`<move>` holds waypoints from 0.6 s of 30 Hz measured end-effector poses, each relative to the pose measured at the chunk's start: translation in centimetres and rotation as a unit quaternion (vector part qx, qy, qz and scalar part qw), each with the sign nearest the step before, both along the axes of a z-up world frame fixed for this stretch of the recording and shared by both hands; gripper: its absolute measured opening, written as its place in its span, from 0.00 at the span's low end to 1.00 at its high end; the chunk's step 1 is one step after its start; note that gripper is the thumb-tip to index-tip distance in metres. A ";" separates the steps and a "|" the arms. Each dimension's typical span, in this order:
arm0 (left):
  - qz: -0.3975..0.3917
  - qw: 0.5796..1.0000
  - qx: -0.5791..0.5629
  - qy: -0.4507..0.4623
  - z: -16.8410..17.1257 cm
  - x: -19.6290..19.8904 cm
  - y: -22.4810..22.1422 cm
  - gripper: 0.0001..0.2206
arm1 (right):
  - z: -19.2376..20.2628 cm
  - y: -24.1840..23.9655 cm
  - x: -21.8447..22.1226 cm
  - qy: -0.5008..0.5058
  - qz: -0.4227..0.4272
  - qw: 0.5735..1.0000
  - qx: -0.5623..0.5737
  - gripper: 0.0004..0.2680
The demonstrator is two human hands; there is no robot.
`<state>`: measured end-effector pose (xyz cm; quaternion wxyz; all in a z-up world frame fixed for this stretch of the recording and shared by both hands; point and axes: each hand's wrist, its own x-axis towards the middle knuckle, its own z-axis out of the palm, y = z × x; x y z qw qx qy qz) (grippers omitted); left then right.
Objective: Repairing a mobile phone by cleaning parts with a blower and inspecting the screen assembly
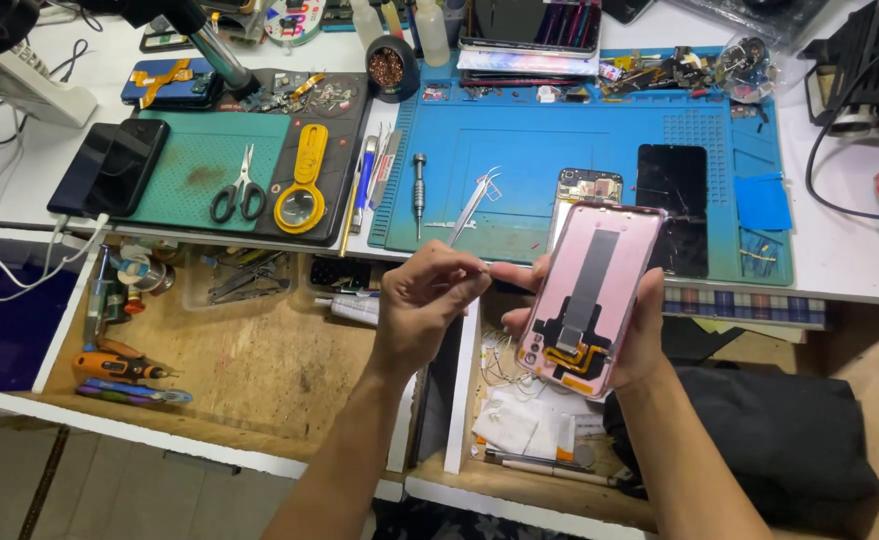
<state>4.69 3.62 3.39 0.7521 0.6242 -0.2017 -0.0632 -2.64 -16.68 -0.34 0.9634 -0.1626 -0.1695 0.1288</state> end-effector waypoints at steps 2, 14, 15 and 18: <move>-0.020 0.999 -0.040 -0.014 -1.1 -0.1 -0.7 0.05 | 0.2 0.4 -0.2 0.001 0.028 1.000 0.010 0.36; -0.079 0.956 -0.207 0.193 -3.4 -2.2 -3.1 0.03 | -1.8 0.8 -0.8 -0.038 -0.019 0.998 -0.037 0.43; -0.083 0.954 -0.207 0.202 -2.1 -2.6 -3.2 0.04 | -1.7 1.0 -1.1 -0.025 -0.037 0.998 -0.035 0.41; -0.087 0.953 -0.199 0.211 -0.6 -2.9 -3.5 0.04 | -1.6 0.9 -1.5 -0.012 -0.051 0.998 -0.030 0.38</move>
